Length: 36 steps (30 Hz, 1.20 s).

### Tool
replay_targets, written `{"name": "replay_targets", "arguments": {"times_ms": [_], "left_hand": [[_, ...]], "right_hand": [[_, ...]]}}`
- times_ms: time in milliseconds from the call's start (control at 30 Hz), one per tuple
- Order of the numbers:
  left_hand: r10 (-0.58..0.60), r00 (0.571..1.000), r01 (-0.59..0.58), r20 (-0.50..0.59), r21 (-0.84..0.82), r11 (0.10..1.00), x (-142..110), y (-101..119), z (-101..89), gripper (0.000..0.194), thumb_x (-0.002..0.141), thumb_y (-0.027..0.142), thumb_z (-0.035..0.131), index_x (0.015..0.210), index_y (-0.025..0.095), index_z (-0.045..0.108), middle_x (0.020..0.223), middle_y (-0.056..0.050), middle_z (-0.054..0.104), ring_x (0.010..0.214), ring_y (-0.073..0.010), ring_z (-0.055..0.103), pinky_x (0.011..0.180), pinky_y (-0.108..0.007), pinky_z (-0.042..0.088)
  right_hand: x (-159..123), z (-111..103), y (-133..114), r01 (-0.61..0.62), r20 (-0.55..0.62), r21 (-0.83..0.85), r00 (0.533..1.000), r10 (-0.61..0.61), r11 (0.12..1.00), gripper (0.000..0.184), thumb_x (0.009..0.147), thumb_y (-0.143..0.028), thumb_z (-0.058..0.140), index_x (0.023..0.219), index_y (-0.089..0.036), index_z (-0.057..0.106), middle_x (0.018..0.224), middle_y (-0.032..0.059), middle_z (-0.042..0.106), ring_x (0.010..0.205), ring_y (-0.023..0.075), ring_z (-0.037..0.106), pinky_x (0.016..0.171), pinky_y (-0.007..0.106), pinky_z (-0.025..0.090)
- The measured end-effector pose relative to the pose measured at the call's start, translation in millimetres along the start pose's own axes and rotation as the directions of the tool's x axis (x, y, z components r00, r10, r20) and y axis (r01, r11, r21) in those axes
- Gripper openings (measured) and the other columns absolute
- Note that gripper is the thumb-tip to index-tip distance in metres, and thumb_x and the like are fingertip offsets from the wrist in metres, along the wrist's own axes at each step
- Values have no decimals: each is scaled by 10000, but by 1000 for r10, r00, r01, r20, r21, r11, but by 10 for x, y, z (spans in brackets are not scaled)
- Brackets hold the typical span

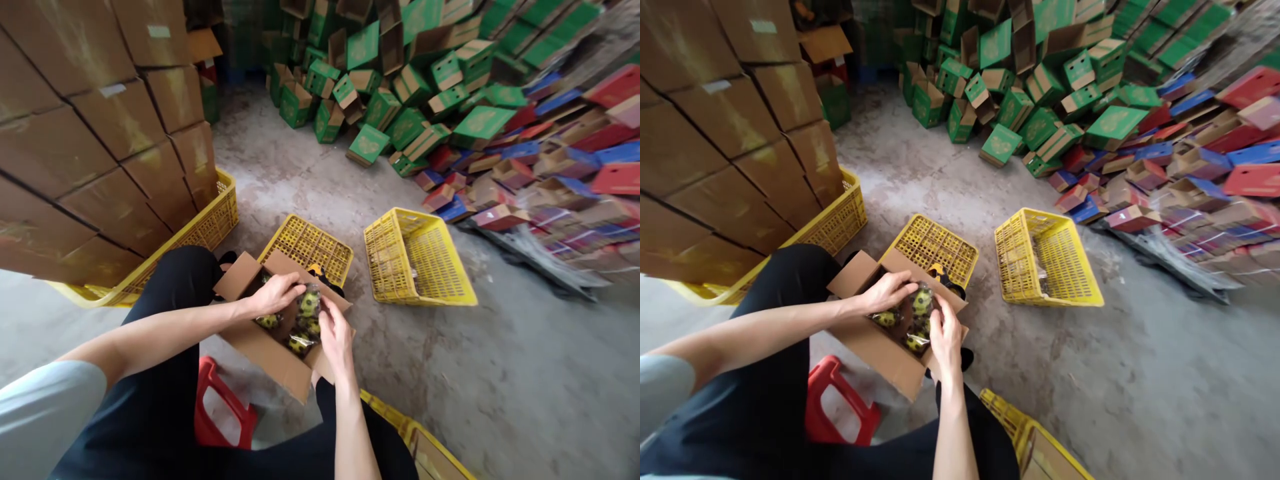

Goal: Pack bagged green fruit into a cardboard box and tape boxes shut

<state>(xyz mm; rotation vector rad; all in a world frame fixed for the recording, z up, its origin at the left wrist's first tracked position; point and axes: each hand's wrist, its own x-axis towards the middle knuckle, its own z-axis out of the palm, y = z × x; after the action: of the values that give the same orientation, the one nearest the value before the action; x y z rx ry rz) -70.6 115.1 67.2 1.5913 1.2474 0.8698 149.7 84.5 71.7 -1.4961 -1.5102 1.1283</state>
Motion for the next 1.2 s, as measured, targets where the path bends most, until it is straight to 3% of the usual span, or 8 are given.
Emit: {"name": "replay_targets", "arguments": {"times_ms": [133,233,433,667,800,1000,1100,1200], "left_hand": [[-134,990,104,-38,-441,891,44,70,16,484,935,654,597,951,170,600,838,-22,654,761,-176,647,700,-285,550],[-183,983,154,9,-584,797,75,78,24,529,867,665,689,992,160,590,874,-38,672,804,-195,676,692,-315,589],[-231,961,274,150,-613,741,95,73,-70,732,808,567,814,1371,201,525,1126,-101,712,841,-188,690,617,-246,532],[-204,947,320,249,-646,694,112,-3,-67,520,704,570,886,870,108,712,768,-32,691,657,-128,616,647,-245,476],[-233,941,338,245,-719,607,110,-4,-17,540,670,538,923,925,112,708,758,-22,682,620,-109,602,613,-225,462],[-264,952,275,153,-803,528,124,40,-9,640,677,510,937,1126,124,696,955,-73,732,765,-141,678,726,-250,541],[-301,938,313,170,-790,528,118,39,-5,662,687,550,919,1154,137,694,975,-69,731,746,-133,674,683,-239,542],[-361,911,371,198,-775,511,111,26,-2,625,683,603,899,1045,132,706,932,-63,725,730,-130,670,658,-231,546]], "right_hand": [[17,23,-47,-207,65,393,978,198,896,464,915,-548,661,1282,-270,710,1392,79,682,1188,289,685,952,436,605],[34,31,-51,-221,59,423,975,216,879,418,871,-515,747,1180,-234,750,1292,93,730,1086,278,715,894,405,624],[58,3,-75,-151,-4,237,988,157,960,406,843,-538,762,1047,-189,805,1029,99,801,885,255,733,795,359,613],[61,-2,-108,-72,-70,47,995,75,996,437,862,-556,730,1050,-172,822,1030,113,812,956,284,741,879,376,590],[67,-17,-79,-158,-104,172,979,177,972,491,849,-597,735,1075,-165,799,1067,123,802,919,276,743,809,377,619],[60,20,-94,-239,66,354,971,231,904,463,811,-562,796,1067,-177,769,1010,104,790,763,236,752,730,369,640],[60,4,-92,-197,-13,332,977,213,922,459,825,-530,789,1118,-178,760,1014,105,792,770,231,753,748,374,642],[50,-41,-109,-59,-35,261,997,70,964,524,881,-473,742,1341,-229,674,1268,127,735,1040,264,743,896,402,626]]}}
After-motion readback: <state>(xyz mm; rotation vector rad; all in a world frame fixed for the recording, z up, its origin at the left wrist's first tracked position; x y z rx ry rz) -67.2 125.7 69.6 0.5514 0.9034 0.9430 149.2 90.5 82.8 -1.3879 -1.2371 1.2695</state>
